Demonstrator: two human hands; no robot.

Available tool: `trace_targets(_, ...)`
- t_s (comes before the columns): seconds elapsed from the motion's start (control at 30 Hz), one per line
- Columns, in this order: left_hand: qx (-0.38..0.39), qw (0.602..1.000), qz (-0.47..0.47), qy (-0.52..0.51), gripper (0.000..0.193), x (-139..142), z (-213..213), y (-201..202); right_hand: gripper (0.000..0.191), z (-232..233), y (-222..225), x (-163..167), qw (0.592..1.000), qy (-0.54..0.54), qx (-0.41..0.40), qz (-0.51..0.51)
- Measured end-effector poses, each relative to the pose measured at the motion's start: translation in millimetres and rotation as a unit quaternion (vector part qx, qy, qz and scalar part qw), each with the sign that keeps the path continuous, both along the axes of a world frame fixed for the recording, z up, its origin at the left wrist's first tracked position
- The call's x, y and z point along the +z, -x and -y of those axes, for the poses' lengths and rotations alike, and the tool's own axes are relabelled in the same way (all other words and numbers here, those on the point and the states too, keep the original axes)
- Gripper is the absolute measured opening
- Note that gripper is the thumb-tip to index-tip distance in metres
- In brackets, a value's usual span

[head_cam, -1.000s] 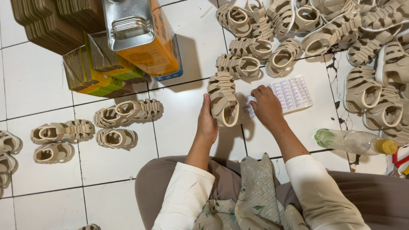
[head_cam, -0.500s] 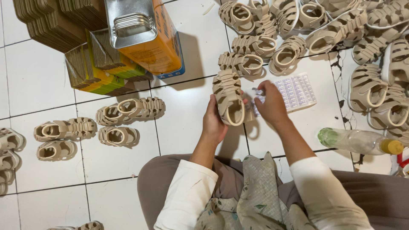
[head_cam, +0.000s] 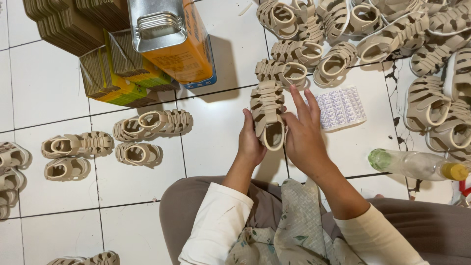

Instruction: The person sits on the floor and applies adhesive labels to the inner soles of beige sandals. They peel a label from a sheet, place it on a sandal, press it down, and set the sandal aside. The process is repeated for multiple sandals.

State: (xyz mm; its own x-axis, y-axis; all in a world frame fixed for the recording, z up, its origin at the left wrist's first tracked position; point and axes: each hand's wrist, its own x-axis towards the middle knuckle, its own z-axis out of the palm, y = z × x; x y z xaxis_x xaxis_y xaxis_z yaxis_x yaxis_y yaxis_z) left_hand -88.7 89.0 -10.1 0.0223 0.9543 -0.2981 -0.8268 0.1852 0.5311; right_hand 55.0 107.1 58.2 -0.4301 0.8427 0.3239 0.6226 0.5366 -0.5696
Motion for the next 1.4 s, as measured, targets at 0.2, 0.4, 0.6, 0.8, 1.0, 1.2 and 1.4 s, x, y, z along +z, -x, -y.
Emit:
trace_targets(0.2,-0.012,1.000,-0.009,-0.014,0.071,1.6,1.4,-3.5,0.031,-1.4,-2.3,-0.3,0.998,-0.026,0.020,0.052)
trace_targets(0.4,-0.013,1.000,-0.006,-0.010,0.072,1.6,2.6,-2.8,0.029,-0.7,-2.5,-0.4,0.997,-0.008,0.013,0.079)
trace_targets(0.6,-0.014,1.000,-0.005,0.007,0.072,2.5,2.0,-3.1,0.030,-1.3,-1.8,-2.0,0.997,-0.017,0.013,0.076)
trace_targets(0.8,-0.013,1.000,-0.002,-0.016,0.071,2.5,2.5,-2.9,0.030,-1.8,-2.3,-1.9,0.998,-0.020,0.020,0.056)
trace_targets(1.0,-0.014,1.000,-0.002,0.000,0.071,5.7,3.1,-1.8,0.029,-1.2,-1.6,-0.1,0.999,-0.012,0.027,0.042)
trace_targets(1.2,-0.013,1.000,-0.009,0.011,0.072,1.6,3.5,-1.1,0.029,-2.4,-0.5,3.5,0.999,0.000,0.028,0.035)
trace_targets(1.4,0.029,0.997,-0.003,0.073,0.069,-12.2,-1.3,3.3,0.023,5.5,5.8,-0.1,0.986,0.024,-0.002,0.163)
